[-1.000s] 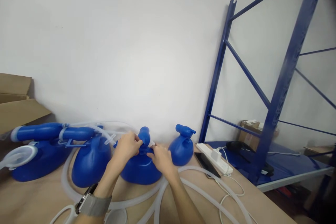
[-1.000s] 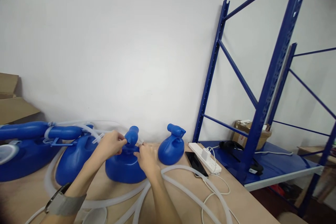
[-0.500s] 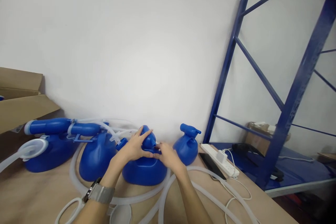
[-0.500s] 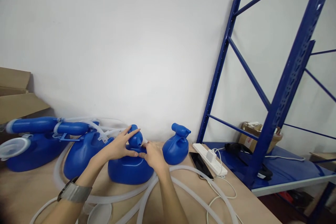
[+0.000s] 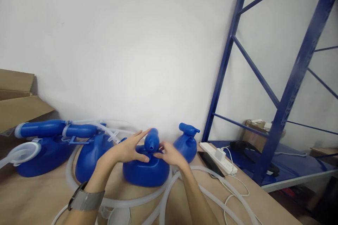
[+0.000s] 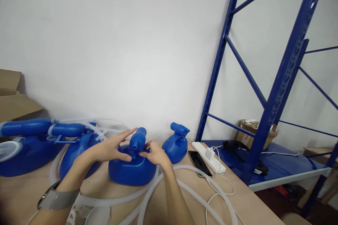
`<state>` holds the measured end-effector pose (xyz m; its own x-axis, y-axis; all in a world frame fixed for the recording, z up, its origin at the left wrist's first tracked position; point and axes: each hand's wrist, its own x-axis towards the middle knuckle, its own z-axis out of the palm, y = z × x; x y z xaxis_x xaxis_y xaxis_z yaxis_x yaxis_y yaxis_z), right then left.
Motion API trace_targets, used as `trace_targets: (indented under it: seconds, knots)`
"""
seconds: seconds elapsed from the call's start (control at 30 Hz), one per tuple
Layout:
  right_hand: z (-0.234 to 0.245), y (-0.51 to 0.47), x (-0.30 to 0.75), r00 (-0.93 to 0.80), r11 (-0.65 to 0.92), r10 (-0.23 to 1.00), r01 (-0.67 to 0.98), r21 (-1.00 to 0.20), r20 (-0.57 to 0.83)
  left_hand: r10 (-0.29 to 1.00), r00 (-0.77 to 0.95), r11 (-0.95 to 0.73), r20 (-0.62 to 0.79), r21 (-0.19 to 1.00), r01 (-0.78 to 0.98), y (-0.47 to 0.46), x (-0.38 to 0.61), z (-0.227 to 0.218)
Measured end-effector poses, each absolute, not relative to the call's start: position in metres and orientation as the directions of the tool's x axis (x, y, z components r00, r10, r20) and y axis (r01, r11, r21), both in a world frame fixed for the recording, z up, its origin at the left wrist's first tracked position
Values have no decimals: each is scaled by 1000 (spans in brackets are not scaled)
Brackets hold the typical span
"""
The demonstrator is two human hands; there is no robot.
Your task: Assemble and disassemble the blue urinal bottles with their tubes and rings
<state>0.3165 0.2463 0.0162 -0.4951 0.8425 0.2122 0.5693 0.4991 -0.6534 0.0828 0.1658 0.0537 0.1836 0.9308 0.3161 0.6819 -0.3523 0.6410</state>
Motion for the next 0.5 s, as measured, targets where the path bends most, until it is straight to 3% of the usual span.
trace_targets:
  seconds: [0.1, 0.23, 0.33, 0.4, 0.5]
  knots:
    - [25, 254, 341, -458, 472, 856, 500, -726, 241, 937, 166, -341, 306, 711, 615, 159, 75, 59]
    - [34, 261, 369, -387, 433, 879, 403, -806, 279, 874, 69, -436, 482, 713, 549, 154, 86, 76]
    - [34, 270, 380, -273, 393, 911, 358, -847, 308, 829, -49, -425, 557, 685, 592, 161, 97, 79]
    - [32, 276, 382, -188, 384, 923, 351, -854, 337, 872, -36, -357, 489, 683, 637, 168, 105, 71]
    - [26, 286, 380, -100, 400, 914, 390, -829, 394, 966, 127, -247, 227, 646, 722, 177, 129, 46]
